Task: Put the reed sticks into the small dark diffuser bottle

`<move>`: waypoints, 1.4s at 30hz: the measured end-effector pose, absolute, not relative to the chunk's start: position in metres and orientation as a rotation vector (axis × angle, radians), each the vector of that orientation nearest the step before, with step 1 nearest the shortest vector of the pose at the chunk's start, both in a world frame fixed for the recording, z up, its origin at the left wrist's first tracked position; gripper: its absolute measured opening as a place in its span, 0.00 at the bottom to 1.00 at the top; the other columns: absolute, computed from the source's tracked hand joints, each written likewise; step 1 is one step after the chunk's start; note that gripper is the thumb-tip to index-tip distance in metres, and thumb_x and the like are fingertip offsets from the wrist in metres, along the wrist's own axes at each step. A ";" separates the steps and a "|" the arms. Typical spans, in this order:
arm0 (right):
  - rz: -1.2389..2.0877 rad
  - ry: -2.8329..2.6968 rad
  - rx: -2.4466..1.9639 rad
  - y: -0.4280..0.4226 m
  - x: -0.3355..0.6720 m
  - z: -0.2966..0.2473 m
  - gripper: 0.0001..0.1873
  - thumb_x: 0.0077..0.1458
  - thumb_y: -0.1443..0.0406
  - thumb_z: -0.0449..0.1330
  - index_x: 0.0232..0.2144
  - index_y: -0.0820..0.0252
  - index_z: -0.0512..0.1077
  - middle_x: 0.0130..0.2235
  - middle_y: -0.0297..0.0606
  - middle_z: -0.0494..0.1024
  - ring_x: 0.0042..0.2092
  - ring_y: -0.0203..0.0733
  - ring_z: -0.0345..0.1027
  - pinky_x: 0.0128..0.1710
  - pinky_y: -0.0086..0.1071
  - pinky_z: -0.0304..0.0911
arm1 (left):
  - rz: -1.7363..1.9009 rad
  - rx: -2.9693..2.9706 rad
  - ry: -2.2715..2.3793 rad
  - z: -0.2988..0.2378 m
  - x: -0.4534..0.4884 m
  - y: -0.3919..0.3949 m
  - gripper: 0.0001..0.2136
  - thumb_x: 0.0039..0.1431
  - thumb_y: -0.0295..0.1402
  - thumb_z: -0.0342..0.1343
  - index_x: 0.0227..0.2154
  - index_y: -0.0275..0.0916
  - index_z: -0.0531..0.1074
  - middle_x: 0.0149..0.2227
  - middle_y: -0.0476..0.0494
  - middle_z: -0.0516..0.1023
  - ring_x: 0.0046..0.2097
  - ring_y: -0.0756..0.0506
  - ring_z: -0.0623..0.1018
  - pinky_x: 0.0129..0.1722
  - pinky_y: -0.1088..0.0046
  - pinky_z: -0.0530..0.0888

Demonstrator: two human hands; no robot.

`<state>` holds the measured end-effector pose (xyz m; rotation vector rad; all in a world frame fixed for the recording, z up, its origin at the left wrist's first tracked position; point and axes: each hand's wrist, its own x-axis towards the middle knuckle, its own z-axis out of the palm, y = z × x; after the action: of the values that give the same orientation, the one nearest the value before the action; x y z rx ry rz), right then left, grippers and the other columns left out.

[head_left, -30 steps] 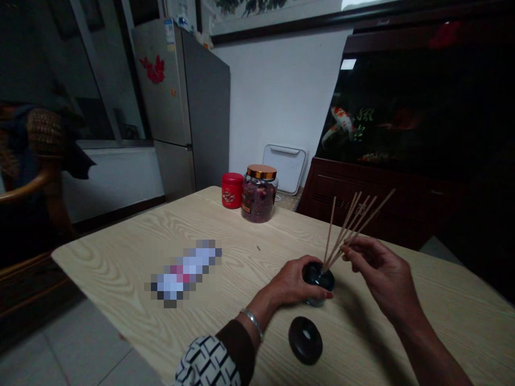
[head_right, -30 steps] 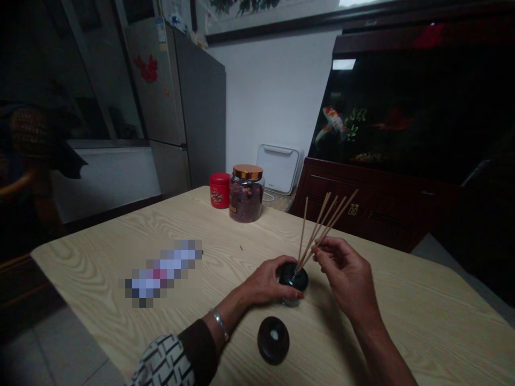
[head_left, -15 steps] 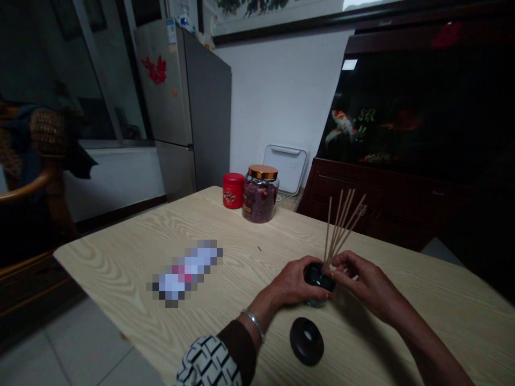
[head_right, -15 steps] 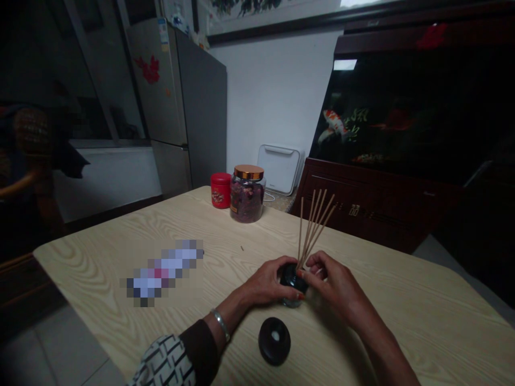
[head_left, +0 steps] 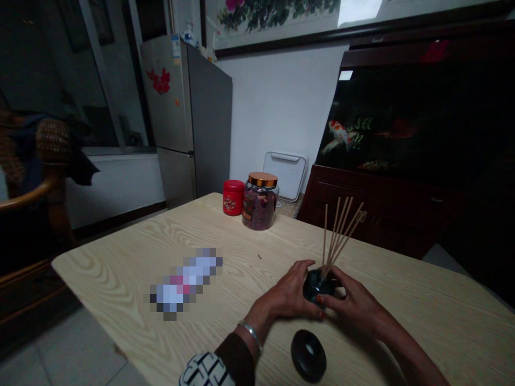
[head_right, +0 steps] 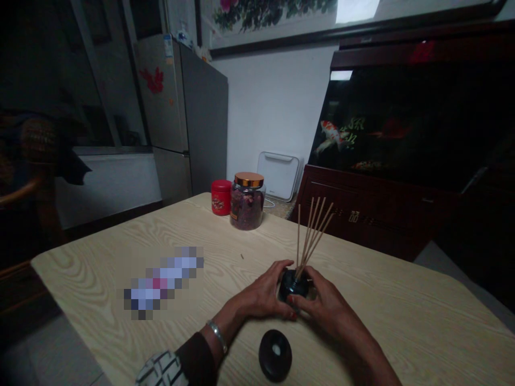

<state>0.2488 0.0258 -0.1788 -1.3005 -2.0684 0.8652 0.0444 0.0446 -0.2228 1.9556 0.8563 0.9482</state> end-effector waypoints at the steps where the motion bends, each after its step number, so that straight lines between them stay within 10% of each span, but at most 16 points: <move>1: 0.835 -2.051 -1.317 0.029 0.249 -0.182 0.21 0.52 0.57 0.65 0.46 0.57 0.70 0.45 0.41 0.79 0.46 0.49 0.73 0.47 0.40 0.66 | 0.952 1.947 0.882 -0.224 0.043 0.045 0.54 0.35 0.34 0.72 0.67 0.36 0.52 0.65 0.30 0.58 0.63 0.31 0.64 0.62 0.53 0.65; 18: 0.527 -1.644 -1.470 0.118 0.266 -0.207 0.32 0.45 0.51 0.65 0.51 0.56 0.69 0.45 0.43 0.79 0.44 0.52 0.74 0.44 0.44 0.68 | 1.171 1.781 1.047 -0.240 0.047 0.056 0.25 0.47 0.27 0.58 0.52 0.39 0.68 0.43 0.43 0.76 0.43 0.44 0.75 0.46 0.67 0.71; 25: 0.735 -1.269 -1.443 0.030 0.253 -0.240 0.18 0.51 0.51 0.61 0.36 0.58 0.74 0.27 0.36 0.76 0.27 0.42 0.70 0.25 0.34 0.63 | 1.165 1.614 1.033 -0.235 0.048 0.052 0.16 0.50 0.26 0.54 0.43 0.37 0.75 0.20 0.56 0.61 0.24 0.52 0.61 0.27 0.75 0.60; 35: 1.193 -1.023 -1.057 -0.031 0.237 -0.164 0.38 0.48 0.59 0.67 0.61 0.56 0.63 0.19 0.17 0.52 0.17 0.27 0.41 0.17 0.21 0.36 | 1.065 1.309 0.659 -0.193 0.037 0.012 0.34 0.43 0.26 0.56 0.59 0.31 0.67 0.16 0.61 0.56 0.19 0.56 0.51 0.21 0.78 0.50; 42: 1.206 -1.108 -0.541 -0.066 0.246 -0.035 0.42 0.50 0.69 0.62 0.66 0.46 0.58 0.24 0.20 0.48 0.22 0.29 0.30 0.17 0.20 0.39 | 1.180 0.988 -0.023 -0.083 0.019 -0.019 0.45 0.46 0.23 0.60 0.68 0.47 0.52 0.18 0.64 0.48 0.21 0.56 0.42 0.19 0.81 0.48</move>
<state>0.2465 -0.0658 -0.0354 -0.5406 -1.1083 1.2057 0.0186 -0.0187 -0.0828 0.9880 -0.0230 1.1804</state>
